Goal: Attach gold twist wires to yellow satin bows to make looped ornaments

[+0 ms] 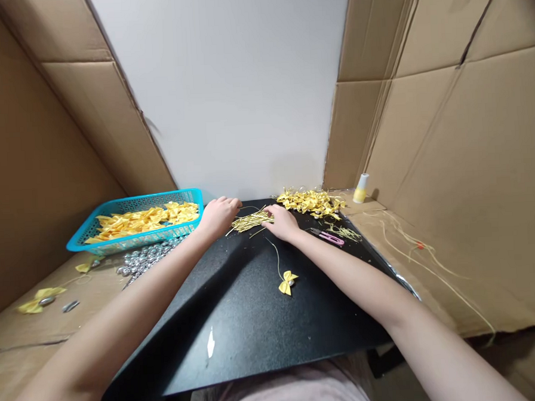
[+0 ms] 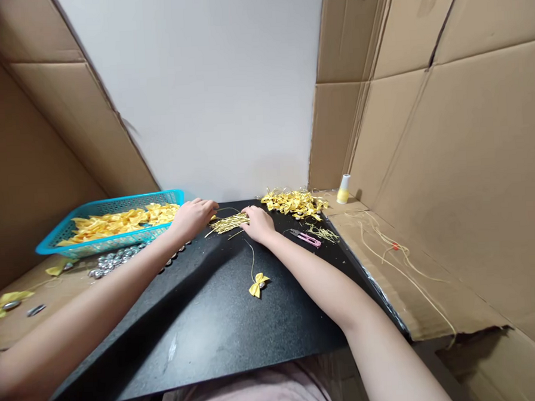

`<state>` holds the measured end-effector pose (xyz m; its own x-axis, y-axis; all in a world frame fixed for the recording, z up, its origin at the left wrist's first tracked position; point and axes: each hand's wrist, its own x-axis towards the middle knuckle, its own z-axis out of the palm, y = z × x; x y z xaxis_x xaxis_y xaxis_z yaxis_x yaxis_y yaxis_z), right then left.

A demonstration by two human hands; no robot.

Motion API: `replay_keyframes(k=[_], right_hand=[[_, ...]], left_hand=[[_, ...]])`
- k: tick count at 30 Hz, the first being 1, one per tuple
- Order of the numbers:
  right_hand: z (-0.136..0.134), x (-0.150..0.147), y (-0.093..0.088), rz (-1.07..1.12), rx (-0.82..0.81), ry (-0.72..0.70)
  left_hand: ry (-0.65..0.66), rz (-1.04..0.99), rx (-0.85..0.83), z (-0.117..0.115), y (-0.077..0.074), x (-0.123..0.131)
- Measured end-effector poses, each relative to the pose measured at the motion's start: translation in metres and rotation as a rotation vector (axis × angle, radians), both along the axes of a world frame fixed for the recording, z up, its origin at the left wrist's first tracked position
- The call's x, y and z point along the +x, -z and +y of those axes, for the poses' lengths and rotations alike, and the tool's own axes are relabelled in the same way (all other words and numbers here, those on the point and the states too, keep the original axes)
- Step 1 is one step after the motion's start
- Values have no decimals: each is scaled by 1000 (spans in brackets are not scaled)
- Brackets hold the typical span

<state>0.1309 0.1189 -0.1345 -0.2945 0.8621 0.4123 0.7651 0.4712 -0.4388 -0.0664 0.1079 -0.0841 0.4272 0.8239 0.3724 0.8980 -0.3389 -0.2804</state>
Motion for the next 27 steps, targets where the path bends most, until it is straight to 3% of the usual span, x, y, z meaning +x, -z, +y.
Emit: replay_keyframes(k=[7, 13, 16, 23, 27], right_hand=[[-12, -3, -20, -137, 114, -25], [-30, 9, -36, -413, 107, -243], [-37, 14, -38, -489, 87, -268], [-49, 17, -45, -395, 105, -187], [-54, 15, -50, -215, -1, -254]], left_hand=[[134, 52, 73, -33, -14, 14], [144, 106, 40, -49, -14, 23], [116, 94, 45, -54, -11, 26], [89, 67, 76, -70, -9, 38], [98, 71, 90, -74, -10, 41]])
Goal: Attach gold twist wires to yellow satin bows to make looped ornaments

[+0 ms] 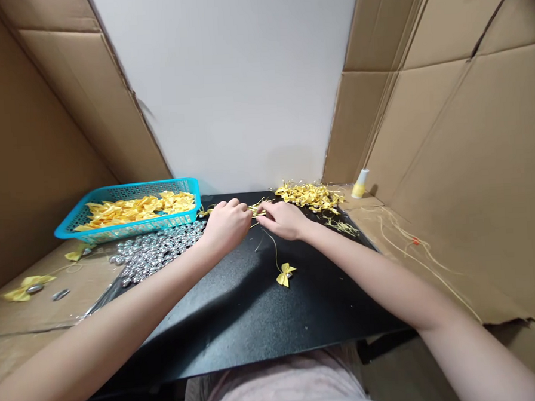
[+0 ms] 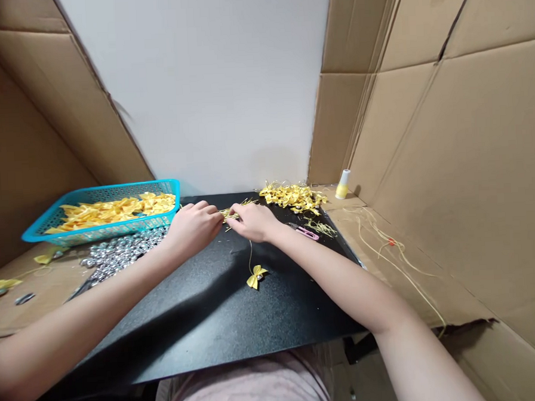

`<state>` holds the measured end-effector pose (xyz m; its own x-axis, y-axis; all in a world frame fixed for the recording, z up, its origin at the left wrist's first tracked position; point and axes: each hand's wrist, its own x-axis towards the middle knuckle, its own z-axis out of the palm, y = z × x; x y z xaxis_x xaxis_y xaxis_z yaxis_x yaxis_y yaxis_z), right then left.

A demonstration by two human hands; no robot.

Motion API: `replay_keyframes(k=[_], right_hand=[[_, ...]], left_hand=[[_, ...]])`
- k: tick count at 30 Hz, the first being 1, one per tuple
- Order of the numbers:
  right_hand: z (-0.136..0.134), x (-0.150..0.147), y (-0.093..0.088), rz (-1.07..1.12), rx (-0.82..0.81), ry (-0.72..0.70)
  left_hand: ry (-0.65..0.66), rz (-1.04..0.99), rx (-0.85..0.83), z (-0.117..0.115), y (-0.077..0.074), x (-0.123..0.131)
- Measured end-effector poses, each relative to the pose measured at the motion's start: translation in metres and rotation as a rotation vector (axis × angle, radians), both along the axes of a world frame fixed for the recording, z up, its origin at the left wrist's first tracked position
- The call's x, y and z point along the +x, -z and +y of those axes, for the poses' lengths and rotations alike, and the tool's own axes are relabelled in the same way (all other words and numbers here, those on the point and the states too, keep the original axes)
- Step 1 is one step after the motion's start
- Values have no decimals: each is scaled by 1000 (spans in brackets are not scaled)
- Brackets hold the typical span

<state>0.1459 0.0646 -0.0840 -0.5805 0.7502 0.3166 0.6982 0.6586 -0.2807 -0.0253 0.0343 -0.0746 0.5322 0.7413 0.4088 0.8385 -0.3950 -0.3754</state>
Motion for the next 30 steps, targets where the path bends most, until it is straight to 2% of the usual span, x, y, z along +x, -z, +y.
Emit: replay_keyframes(k=[3, 10, 15, 19, 25, 30], right_hand=[[-1, -4, 1, 12, -66, -17], [0, -3, 11, -69, 1, 115], [0, 6, 21, -111, -26, 234], [1, 12, 33, -74, -67, 297], [1, 16, 47, 204, -176, 324], [-3, 9, 61, 623, -418, 299]], left_hand=[[5, -7, 7, -1, 1, 0], [-23, -99, 47, -3, 10, -7], [-22, -422, -56, -2, 28, -15], [-53, -601, -133, -2, 43, -18], [-74, -1035, -332, 0, 54, -20], [-78, -1496, -582, 3, 71, -14]])
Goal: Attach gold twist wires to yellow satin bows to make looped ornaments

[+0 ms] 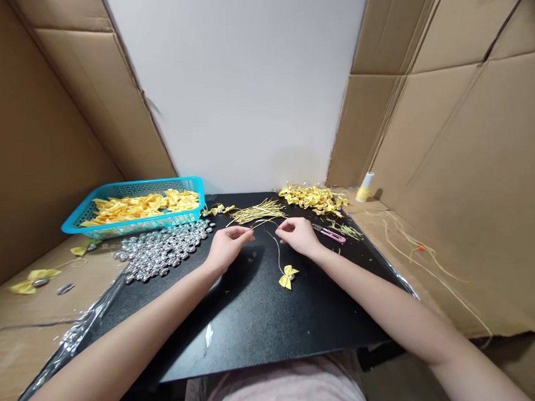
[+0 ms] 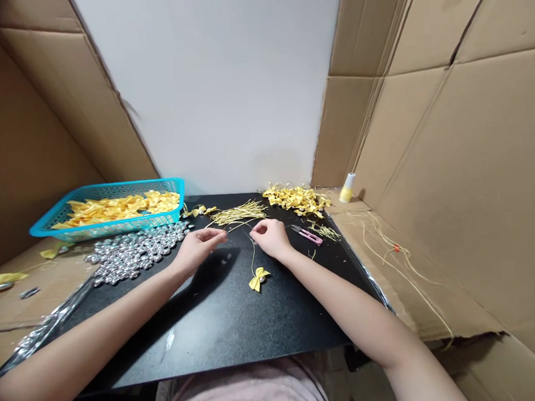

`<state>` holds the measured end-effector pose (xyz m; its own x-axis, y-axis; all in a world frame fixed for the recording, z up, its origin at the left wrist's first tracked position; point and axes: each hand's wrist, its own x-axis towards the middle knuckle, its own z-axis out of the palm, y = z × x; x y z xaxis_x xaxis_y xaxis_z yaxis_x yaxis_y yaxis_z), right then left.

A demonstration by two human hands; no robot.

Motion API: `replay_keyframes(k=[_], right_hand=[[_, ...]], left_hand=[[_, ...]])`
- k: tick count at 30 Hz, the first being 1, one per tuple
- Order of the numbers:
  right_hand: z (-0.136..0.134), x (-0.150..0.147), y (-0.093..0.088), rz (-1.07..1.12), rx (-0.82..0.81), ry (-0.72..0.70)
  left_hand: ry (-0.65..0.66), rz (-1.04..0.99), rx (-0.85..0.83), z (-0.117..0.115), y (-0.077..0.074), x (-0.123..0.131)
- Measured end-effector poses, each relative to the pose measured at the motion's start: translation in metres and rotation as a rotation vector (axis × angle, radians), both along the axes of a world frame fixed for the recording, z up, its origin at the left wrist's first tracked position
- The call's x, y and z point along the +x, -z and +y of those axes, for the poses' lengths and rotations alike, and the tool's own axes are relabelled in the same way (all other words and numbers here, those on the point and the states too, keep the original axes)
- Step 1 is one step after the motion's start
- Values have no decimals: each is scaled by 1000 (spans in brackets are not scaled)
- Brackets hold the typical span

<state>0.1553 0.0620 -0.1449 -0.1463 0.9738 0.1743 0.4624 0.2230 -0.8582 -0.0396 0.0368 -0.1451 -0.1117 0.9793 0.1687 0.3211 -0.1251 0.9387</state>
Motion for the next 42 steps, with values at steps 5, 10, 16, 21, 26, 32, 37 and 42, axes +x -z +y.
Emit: replay_keyframes(k=[5, 10, 16, 21, 26, 32, 37, 42], right_hand=[[-9, -13, 8, 432, -234, 14], [-22, -23, 7, 715, -380, 20], [-33, -28, 8, 876, -511, 21], [-33, -29, 9, 955, -554, 26], [-31, -30, 11, 986, -555, 43], [-31, -34, 15, 1013, -527, 37], [-31, -35, 15, 1005, -517, 33], [-31, -37, 15, 1004, -505, 53]], left_hand=[[37, -371, -152, -4, 12, 10], [24, -567, -227, -7, 13, 13], [68, -631, -224, -11, 14, 17], [120, -544, -174, -17, 15, 21], [91, -435, -98, -20, 11, 21], [73, -367, -44, -21, 9, 22], [77, -334, -21, -21, 14, 22], [91, -322, -27, -17, 17, 20]])
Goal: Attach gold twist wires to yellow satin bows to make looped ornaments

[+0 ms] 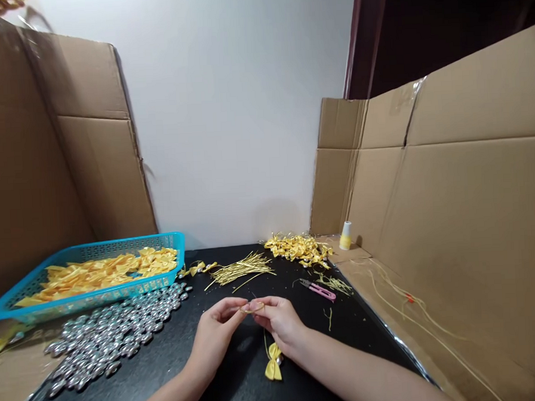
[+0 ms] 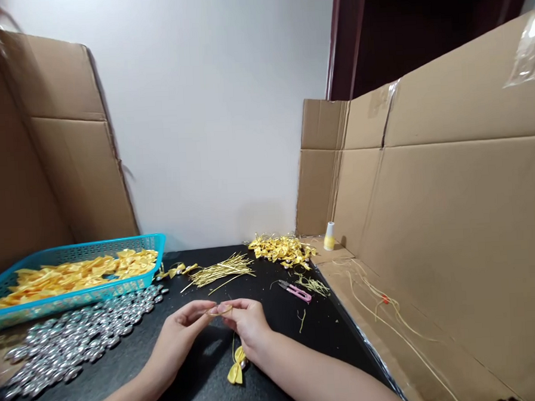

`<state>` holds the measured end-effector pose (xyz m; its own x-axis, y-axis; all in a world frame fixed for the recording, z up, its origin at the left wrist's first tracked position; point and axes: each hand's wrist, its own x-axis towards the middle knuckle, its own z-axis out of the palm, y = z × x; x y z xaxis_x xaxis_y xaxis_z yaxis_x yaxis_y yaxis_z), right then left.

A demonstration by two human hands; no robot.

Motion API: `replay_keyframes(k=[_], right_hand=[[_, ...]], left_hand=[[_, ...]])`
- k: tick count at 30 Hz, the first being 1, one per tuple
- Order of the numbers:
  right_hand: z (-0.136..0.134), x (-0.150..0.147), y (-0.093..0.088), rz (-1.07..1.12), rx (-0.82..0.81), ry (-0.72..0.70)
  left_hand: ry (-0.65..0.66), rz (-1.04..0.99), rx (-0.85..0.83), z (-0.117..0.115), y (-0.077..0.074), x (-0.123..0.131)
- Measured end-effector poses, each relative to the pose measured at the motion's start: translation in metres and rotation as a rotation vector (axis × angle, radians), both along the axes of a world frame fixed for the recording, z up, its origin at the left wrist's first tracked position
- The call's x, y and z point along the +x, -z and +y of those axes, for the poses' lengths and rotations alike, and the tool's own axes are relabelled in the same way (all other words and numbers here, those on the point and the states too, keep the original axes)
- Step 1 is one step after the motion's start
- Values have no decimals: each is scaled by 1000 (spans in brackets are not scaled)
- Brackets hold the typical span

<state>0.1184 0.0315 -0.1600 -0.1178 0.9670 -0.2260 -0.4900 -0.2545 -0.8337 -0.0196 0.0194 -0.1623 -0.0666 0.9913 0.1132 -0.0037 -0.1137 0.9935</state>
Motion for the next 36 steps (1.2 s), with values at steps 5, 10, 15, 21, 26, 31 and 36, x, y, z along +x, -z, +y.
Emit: replay_keyframes(k=[5, 10, 15, 21, 26, 31, 36], right_hand=[[0, 0, -1, -18, 20, 13], [-2, 0, -2, -144, 137, 35], [-1, -1, 3, -229, 337, -10], [3, 1, 9, -428, 590, 140], [5, 1, 12, -342, 445, 97], [3, 0, 6, -323, 440, 117], [0, 0, -2, -194, 313, 94]], left_hand=[[-3, -8, -6, -1, -3, 0], [-7, 22, 20, -1, -4, -1], [-50, 47, 51, 1, -5, -2], [-93, 64, 109, 0, -9, -1], [-79, 110, 149, 0, -4, -1], [-71, 248, 243, -3, -2, -1], [-130, 370, 316, -7, -4, 0]])
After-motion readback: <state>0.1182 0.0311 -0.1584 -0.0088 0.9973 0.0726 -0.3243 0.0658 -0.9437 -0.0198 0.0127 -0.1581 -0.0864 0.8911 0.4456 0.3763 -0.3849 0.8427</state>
